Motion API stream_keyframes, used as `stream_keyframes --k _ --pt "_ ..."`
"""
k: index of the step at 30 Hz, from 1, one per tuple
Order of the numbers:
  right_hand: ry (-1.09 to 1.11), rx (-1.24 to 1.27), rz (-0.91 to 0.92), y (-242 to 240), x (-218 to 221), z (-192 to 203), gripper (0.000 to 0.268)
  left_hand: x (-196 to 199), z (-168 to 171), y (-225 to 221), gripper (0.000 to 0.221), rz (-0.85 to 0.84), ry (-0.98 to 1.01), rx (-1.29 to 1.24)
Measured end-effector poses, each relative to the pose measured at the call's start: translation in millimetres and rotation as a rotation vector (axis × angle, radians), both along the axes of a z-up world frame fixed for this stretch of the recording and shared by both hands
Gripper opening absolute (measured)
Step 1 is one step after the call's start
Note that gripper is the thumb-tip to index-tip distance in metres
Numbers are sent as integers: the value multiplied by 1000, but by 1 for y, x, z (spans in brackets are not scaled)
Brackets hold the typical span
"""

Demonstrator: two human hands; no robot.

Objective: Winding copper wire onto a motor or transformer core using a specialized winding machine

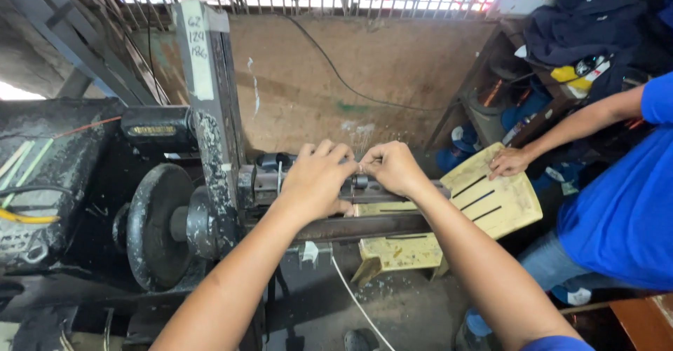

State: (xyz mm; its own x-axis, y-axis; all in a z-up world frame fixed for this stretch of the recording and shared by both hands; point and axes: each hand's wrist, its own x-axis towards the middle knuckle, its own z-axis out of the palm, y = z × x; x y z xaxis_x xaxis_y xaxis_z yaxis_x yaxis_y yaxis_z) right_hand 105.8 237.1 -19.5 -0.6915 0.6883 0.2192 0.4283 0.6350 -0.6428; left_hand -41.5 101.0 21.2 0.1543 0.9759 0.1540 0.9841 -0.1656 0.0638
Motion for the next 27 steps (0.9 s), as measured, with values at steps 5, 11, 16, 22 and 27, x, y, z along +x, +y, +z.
stream_keyframes --k 5,11,16,22,27 --pt "-171 217 -5 -20 21 0 4 11 24 2 64 70 -50 -201" --pt "-218 382 -58 -33 23 -5 8 13 33 8 71 143 -37 -317" --pt "40 323 -61 -20 26 -13 6 14 24 3 74 132 -62 -279" --pt "115 366 46 -87 48 -1 11 9 27 -1 84 79 -61 -264" --pt "193 289 -41 -102 58 -47 8 12 35 -8 75 58 -118 -264"
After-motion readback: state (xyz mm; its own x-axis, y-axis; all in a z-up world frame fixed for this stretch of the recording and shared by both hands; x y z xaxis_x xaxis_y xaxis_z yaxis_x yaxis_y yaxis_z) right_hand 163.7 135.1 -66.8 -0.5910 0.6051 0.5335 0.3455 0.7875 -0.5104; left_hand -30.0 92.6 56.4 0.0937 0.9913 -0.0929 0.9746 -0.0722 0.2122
